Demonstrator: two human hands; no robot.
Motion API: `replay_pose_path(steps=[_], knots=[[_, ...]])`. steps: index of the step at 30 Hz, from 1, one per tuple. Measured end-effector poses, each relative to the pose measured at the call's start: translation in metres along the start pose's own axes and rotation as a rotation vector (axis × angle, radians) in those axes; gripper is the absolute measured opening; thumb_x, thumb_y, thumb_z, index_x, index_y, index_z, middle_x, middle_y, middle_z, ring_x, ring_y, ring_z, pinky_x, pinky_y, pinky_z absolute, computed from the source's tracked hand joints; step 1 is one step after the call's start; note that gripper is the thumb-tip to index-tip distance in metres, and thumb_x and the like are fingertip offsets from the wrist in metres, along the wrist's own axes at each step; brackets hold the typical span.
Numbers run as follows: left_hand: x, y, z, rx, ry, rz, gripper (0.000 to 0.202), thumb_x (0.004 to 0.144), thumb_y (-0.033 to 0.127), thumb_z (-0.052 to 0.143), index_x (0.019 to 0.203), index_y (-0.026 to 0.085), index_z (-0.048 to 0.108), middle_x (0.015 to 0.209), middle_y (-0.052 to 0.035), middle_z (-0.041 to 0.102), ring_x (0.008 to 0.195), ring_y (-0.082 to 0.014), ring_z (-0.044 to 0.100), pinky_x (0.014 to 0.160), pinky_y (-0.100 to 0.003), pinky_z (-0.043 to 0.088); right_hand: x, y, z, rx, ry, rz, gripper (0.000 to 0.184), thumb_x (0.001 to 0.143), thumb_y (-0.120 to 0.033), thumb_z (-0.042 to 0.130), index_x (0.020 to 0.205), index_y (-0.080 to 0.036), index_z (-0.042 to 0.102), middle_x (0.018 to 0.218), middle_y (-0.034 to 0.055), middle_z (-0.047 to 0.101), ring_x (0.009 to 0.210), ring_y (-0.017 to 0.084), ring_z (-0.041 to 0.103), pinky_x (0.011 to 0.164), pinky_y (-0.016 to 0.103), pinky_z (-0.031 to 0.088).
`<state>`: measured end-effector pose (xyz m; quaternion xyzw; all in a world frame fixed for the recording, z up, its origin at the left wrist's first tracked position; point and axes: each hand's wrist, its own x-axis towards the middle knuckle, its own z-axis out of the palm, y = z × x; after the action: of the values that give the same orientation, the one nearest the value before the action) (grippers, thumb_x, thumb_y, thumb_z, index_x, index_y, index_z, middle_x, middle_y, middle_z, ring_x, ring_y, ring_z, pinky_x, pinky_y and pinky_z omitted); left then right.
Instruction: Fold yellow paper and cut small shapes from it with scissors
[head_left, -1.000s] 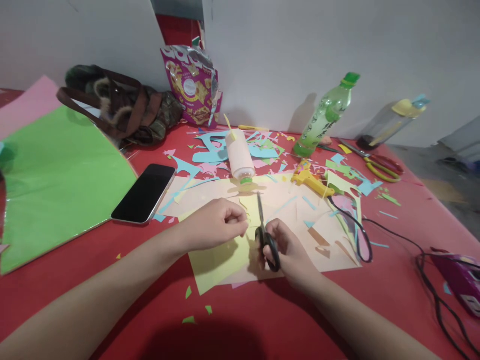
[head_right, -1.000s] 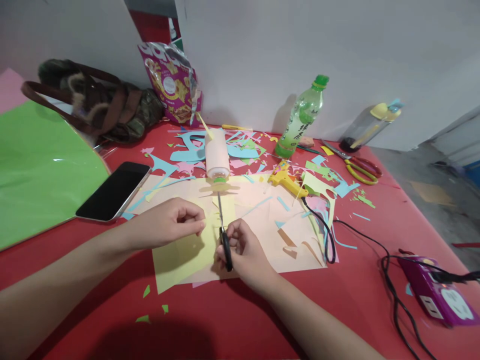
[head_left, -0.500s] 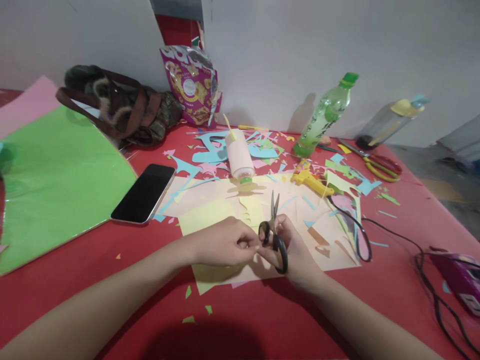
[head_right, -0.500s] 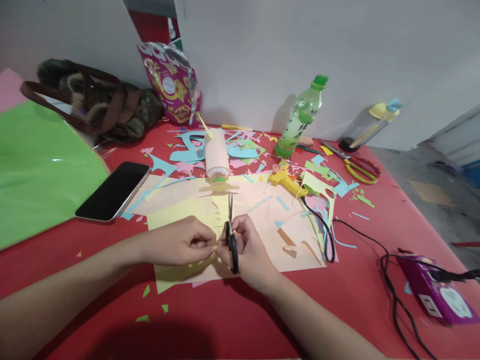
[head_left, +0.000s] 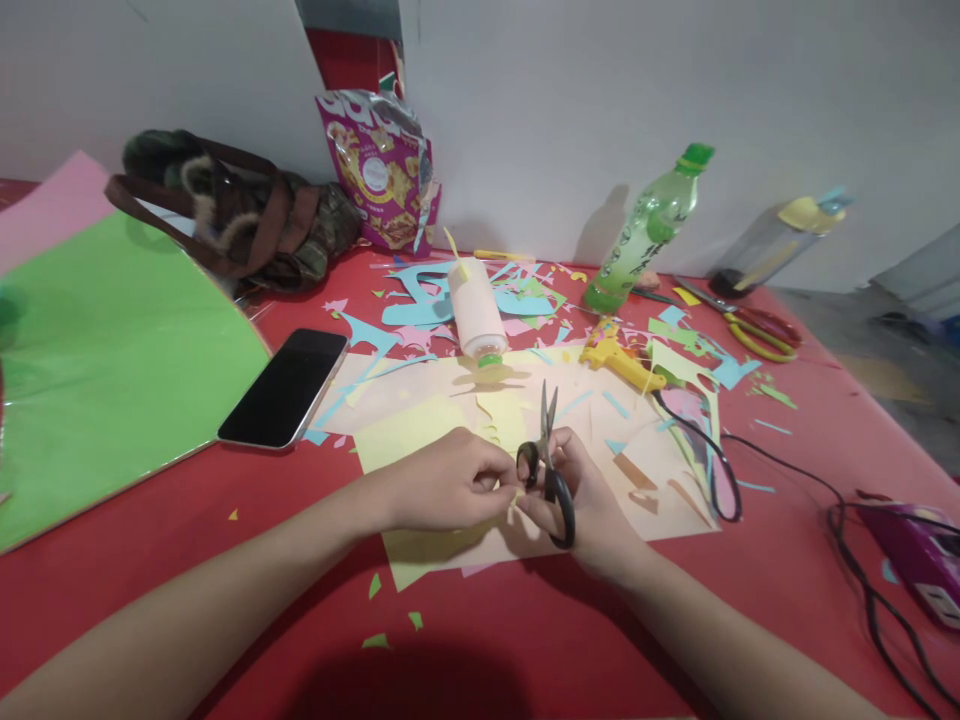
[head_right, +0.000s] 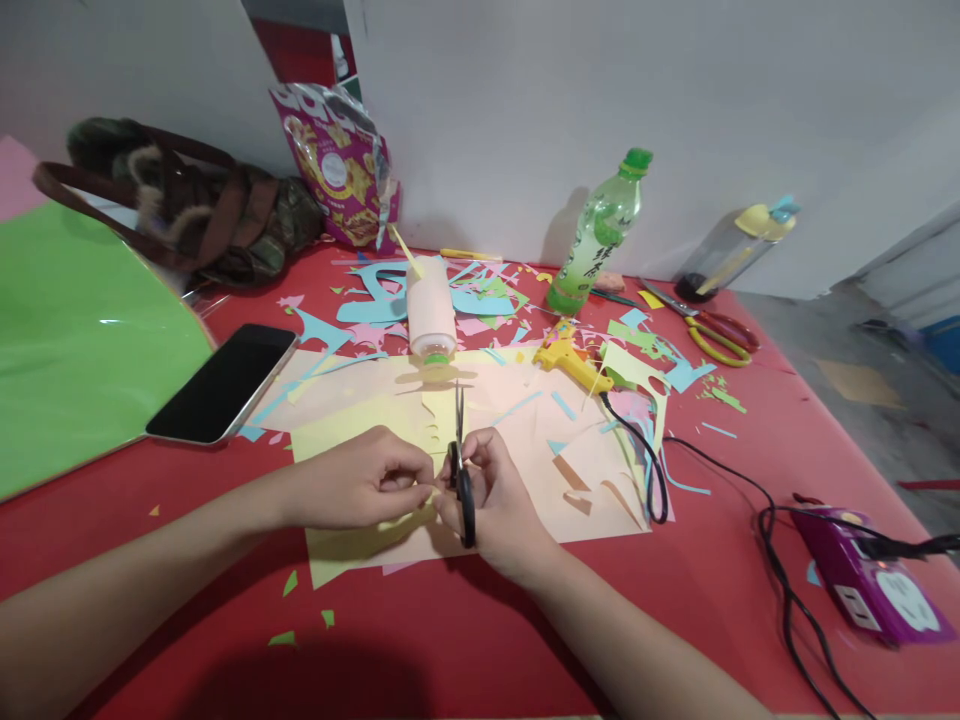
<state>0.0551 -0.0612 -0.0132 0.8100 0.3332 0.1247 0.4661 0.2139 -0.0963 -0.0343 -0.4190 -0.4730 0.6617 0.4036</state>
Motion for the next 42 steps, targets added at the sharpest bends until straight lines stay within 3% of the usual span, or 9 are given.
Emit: replay_pose_path(steps=[6,10,17,25,29,34,42], knots=[[0.001,-0.002,-0.001,-0.010,0.049,-0.066,0.019,0.074,0.016,0.038,0.064,0.013,0.053,0.052,0.0044,0.040,0.048,-0.0065,0.034,0.046,-0.017,0.027,0.000,0.004,-0.002,0.025,0.129,-0.049,0.036,0.062,-0.016,0.063,0.075,-0.024,0.030,0.074,-0.0050,0.044,0.057,0.007,0.042,0.049,0.020,0.033],[0.001,-0.003,0.002,-0.028,0.012,-0.061,0.019,0.076,0.016,0.035,0.070,0.014,0.052,0.058,0.0031,0.045,0.052,-0.0077,0.039,0.050,-0.018,0.029,0.001,0.007,-0.002,0.049,0.167,-0.068,0.036,0.061,-0.013,0.063,0.075,-0.024,0.031,0.075,-0.0052,0.044,0.059,0.007,0.042,0.050,0.019,0.034],[0.003,-0.005,0.012,0.006,0.106,-0.022,0.023,0.079,0.024,0.037,0.060,0.015,0.045,0.051,0.0051,0.037,0.047,-0.0066,0.034,0.045,-0.019,0.026,0.002,0.007,-0.002,0.042,0.207,-0.083,0.037,0.061,-0.015,0.065,0.075,-0.024,0.031,0.074,-0.0053,0.045,0.059,0.008,0.043,0.053,0.020,0.035],[0.003,-0.003,0.012,-0.026,0.170,-0.060,0.021,0.078,0.022,0.038,0.063,0.014,0.051,0.052,0.0042,0.039,0.048,-0.0065,0.033,0.047,-0.019,0.027,0.003,0.008,-0.003,0.079,0.207,-0.083,0.036,0.061,-0.016,0.065,0.075,-0.024,0.032,0.074,-0.0055,0.046,0.059,0.007,0.044,0.054,0.020,0.036],[0.002,-0.003,0.006,-0.151,0.289,-0.099,0.019,0.078,0.024,0.038,0.064,0.014,0.047,0.057,0.0035,0.042,0.053,-0.0072,0.036,0.050,-0.019,0.030,0.001,0.007,-0.001,0.119,0.110,-0.031,0.035,0.063,-0.019,0.065,0.075,-0.024,0.033,0.071,-0.0063,0.045,0.058,0.007,0.045,0.054,0.020,0.035],[0.001,-0.001,-0.002,-0.294,0.532,-0.121,0.018,0.078,0.025,0.039,0.063,0.015,0.044,0.054,0.0057,0.034,0.049,-0.0058,0.031,0.047,-0.018,0.029,-0.001,0.011,0.000,0.151,-0.081,0.024,0.037,0.063,-0.038,0.065,0.077,-0.023,0.034,0.071,-0.0043,0.044,0.061,0.009,0.045,0.056,0.024,0.034],[0.002,0.004,0.001,-0.278,0.557,-0.095,0.019,0.077,0.023,0.039,0.060,0.015,0.043,0.056,0.0048,0.039,0.051,-0.0064,0.036,0.049,-0.018,0.031,-0.004,0.009,0.000,0.200,-0.216,0.048,0.040,0.064,-0.047,0.062,0.082,-0.023,0.036,0.077,-0.0019,0.042,0.068,0.010,0.044,0.063,0.026,0.033]])
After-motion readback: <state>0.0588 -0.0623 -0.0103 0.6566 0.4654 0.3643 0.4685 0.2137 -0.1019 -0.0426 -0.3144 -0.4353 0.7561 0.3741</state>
